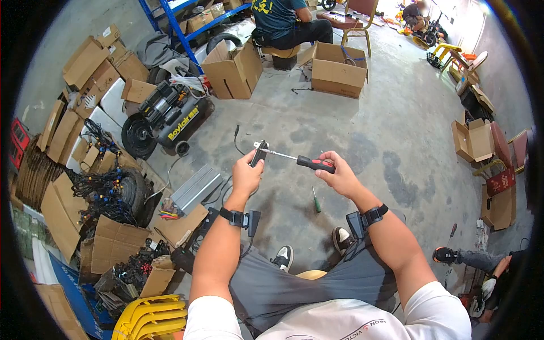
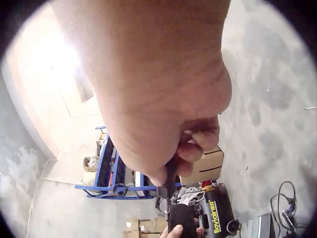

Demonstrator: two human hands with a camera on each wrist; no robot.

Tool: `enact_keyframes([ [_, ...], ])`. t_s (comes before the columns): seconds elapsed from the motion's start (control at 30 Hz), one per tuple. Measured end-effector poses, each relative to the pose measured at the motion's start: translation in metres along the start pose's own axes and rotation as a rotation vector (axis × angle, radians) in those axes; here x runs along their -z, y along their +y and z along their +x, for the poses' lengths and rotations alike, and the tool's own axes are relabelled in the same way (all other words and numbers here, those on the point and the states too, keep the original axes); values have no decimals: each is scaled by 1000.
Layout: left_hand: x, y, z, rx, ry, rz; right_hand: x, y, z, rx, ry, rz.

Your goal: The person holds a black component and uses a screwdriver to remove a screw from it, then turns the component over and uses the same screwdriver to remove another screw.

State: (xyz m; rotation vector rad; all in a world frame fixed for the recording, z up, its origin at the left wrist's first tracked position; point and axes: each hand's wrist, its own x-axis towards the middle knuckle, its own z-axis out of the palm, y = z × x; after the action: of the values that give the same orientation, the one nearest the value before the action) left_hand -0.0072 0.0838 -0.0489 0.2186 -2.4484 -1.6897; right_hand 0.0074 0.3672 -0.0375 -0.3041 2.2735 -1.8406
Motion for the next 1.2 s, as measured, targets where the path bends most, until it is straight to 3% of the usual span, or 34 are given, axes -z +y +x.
enact_keyframes([
  [0.07,1,3,-2,8,1,0,-1,-1,0,51,24,-21],
  [0.13,2,4,-2,15,1,1,0,-12,0,-101,83,0],
  [0.23,1,-2,-2,19,-24,65,-1,-3,4,-41,188,-35],
  [0.37,-1,-12,1,-36,-16,84,2,5,8,-69,168,-45],
  [0.47,-2,-10,1,-19,-5,83,0,2,5,-202,117,60],
  [0.53,-2,-3,0,-15,5,77,-5,4,2,44,147,34],
  [0.73,-1,6,-3,65,-23,-52,-1,-3,0,144,144,-80],
  [0.93,-1,1,-5,46,-54,-36,3,-10,-1,-34,154,-187],
  [1.2,-4,-2,-7,60,-65,-6,2,1,1,25,195,-186],
])
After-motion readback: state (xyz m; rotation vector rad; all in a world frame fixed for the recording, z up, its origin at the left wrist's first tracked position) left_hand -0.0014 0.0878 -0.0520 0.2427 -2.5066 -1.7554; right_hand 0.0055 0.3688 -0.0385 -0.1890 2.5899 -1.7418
